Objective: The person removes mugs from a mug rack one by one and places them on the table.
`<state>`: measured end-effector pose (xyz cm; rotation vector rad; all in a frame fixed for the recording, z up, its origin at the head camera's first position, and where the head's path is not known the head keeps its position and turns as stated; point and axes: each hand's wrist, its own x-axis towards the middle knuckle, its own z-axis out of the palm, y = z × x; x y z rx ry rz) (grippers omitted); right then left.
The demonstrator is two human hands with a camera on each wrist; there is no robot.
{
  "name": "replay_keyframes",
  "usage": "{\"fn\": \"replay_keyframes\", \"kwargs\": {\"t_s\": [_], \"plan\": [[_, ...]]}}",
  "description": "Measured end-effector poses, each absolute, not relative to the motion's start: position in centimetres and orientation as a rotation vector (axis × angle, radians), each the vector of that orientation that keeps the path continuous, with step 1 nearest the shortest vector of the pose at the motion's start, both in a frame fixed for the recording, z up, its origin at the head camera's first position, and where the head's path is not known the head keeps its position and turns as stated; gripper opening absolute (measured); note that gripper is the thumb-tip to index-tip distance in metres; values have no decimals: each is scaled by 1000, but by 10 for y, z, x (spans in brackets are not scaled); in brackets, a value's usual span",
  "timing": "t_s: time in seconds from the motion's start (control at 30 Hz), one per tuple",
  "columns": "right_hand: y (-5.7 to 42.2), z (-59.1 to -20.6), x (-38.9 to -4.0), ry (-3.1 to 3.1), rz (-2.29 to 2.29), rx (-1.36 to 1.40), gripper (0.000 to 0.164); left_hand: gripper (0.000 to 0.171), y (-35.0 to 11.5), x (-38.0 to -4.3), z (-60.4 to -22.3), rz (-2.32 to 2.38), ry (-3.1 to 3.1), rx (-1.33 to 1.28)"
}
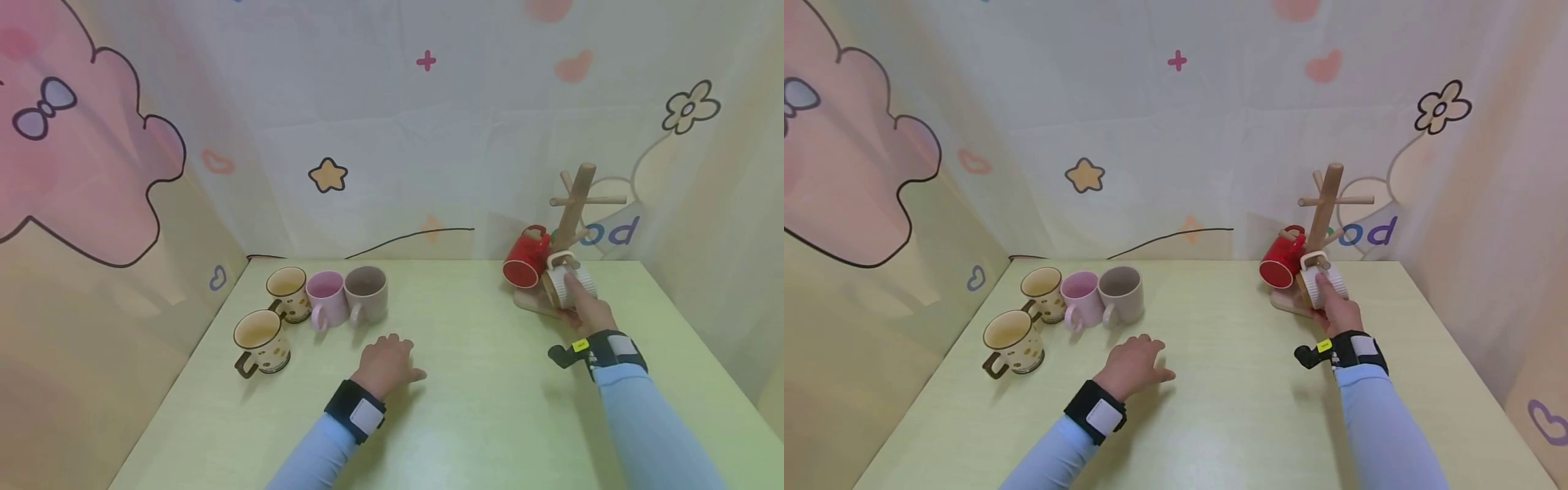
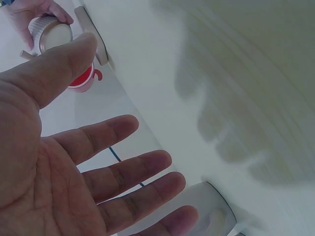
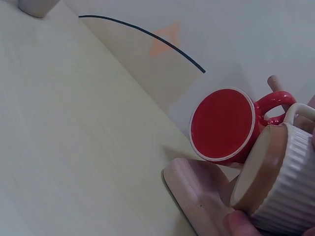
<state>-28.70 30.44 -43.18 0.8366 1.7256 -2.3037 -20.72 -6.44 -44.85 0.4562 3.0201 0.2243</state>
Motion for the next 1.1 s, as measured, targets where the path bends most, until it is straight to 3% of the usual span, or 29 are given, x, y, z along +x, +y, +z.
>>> {"fn": "replay_keyframes", "kwargs": {"t_s": [0.23, 1.1], "plan": [[305, -431, -283, 1716, -2329, 829, 127, 51, -63, -206, -448, 222, 3033, 470], [302, -421, -256, 1725, -2428, 757, 116, 52, -61, -204, -448, 239, 3034, 504]]}}
